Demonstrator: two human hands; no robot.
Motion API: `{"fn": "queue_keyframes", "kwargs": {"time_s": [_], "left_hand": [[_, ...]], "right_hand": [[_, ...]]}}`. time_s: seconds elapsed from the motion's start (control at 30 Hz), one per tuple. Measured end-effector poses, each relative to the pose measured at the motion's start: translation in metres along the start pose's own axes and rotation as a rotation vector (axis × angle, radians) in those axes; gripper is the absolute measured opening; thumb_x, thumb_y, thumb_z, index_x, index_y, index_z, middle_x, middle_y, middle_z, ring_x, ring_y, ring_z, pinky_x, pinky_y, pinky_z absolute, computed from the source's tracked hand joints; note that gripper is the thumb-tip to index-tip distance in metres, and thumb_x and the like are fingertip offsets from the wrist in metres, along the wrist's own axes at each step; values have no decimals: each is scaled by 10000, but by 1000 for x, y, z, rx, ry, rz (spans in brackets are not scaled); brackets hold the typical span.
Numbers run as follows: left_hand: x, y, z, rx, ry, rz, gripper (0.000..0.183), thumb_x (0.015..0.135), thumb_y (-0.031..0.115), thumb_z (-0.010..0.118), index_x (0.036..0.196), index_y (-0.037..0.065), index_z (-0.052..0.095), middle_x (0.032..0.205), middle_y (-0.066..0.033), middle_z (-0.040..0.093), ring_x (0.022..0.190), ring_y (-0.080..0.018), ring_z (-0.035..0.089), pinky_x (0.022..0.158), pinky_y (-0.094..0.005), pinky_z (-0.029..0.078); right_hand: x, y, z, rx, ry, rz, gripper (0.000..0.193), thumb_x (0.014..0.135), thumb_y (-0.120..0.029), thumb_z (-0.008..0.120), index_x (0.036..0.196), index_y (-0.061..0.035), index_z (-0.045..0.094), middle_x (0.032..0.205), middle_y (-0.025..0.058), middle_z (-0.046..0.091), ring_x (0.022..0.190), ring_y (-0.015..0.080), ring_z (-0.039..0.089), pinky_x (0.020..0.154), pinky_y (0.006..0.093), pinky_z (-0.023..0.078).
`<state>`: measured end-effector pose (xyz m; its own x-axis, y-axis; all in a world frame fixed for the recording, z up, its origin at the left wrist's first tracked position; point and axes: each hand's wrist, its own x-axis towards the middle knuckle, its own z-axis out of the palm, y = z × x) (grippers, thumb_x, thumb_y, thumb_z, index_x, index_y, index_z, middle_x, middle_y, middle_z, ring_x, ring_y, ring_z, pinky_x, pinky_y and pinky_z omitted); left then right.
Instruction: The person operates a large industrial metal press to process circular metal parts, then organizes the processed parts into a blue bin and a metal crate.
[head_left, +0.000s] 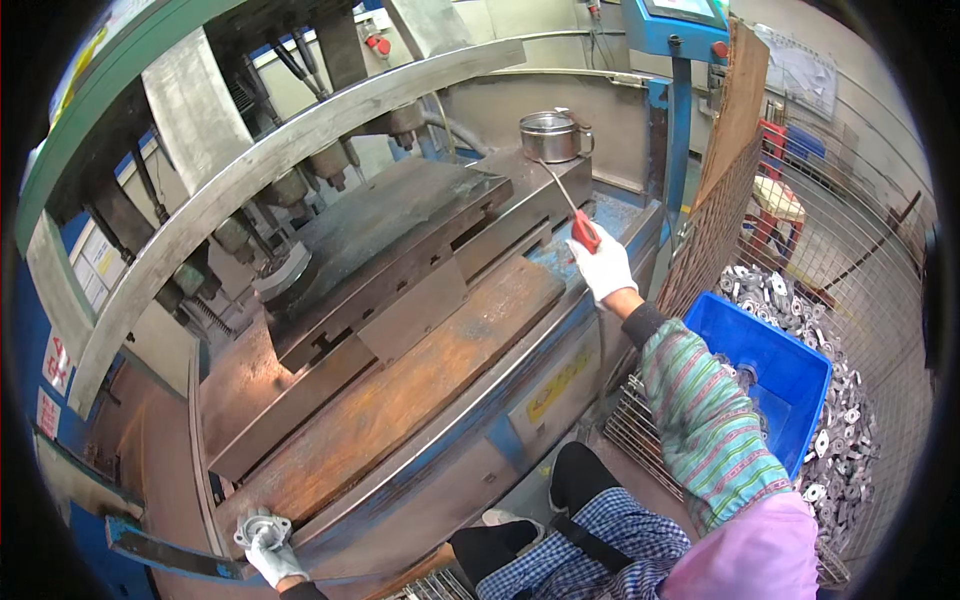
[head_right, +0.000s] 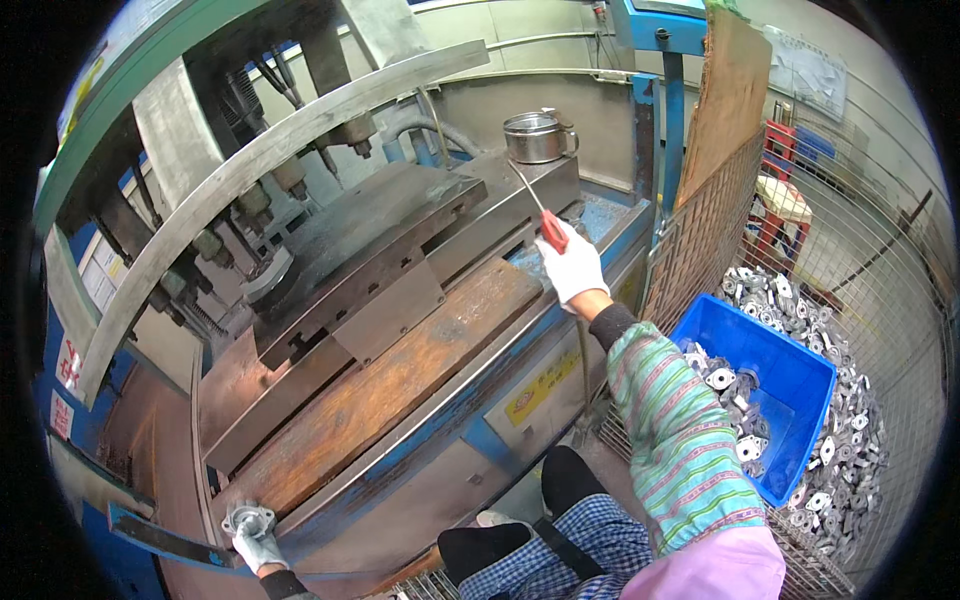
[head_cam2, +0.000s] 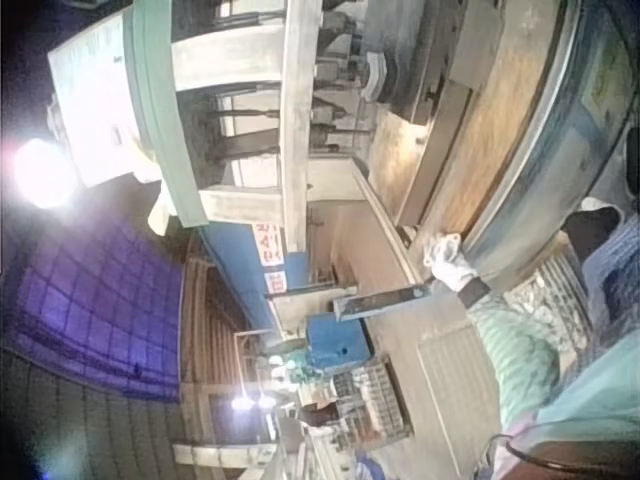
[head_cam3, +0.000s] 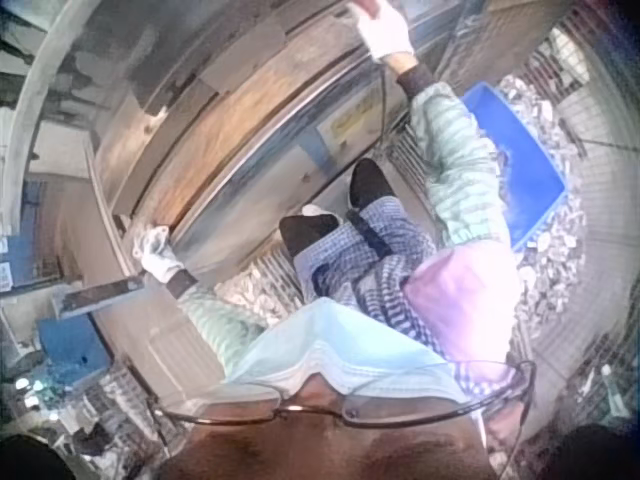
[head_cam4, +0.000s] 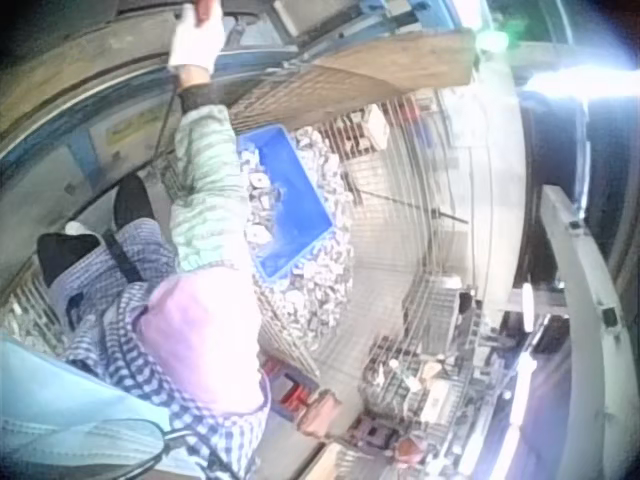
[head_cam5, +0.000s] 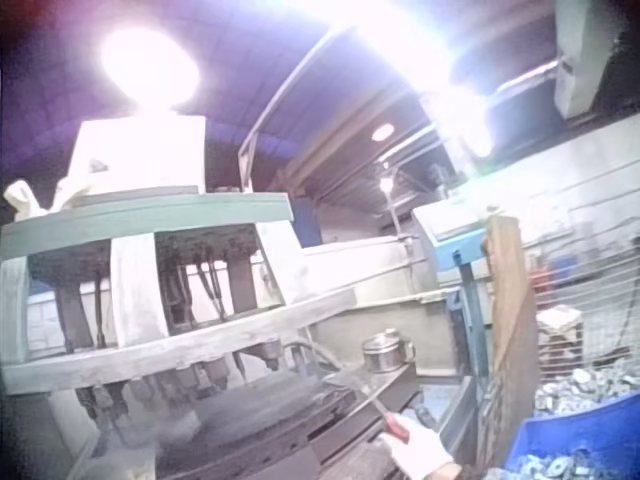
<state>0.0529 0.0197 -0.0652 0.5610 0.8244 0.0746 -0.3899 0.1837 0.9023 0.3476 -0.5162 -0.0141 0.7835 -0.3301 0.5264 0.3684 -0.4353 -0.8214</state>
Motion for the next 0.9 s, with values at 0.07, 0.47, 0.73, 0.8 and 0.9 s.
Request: {"fn": "queue_keyframes", "kwargs": {"time_s": [0.07,0.47,0.73,0.8,0.9], "left_hand": [[5,-2,4,9,-13,5,572,692,-1,443,1260,35,387,1192,-175,497,1095,-336,510,845,-432,478],[-20,19,64,189,90,35,369,695,-65,525,1062,-49,498,877,-153,583,801,-288,601,745,-392,538],[-23,14,59,290,82,120,262,674,-75,512,928,-13,510,827,-115,556,721,-225,563,702,-349,525],[-20,13,51,263,98,61,257,686,-60,510,939,-15,510,854,-126,561,746,-230,568,703,-344,523],[-14,6,38,459,66,240,252,703,-36,507,954,-14,508,886,-139,565,773,-236,574,718,-344,520]], "right_hand": [[1,24,-8,-133,-95,45,434,752,-259,644,1109,-26,560,988,196,620,922,338,600,807,343,468],[149,31,27,-441,469,-130,525,771,-216,619,1234,-38,446,1195,202,466,1103,371,437,954,419,363],[242,63,17,-795,149,171,527,840,-295,536,1332,-243,354,1125,161,505,1047,345,485,856,453,437],[255,66,15,-832,121,124,459,844,-299,529,1282,-242,405,1089,146,535,1025,335,501,844,446,442],[269,62,11,-816,164,-17,299,854,-304,512,1131,-203,561,993,127,603,967,307,541,815,424,453]]}}
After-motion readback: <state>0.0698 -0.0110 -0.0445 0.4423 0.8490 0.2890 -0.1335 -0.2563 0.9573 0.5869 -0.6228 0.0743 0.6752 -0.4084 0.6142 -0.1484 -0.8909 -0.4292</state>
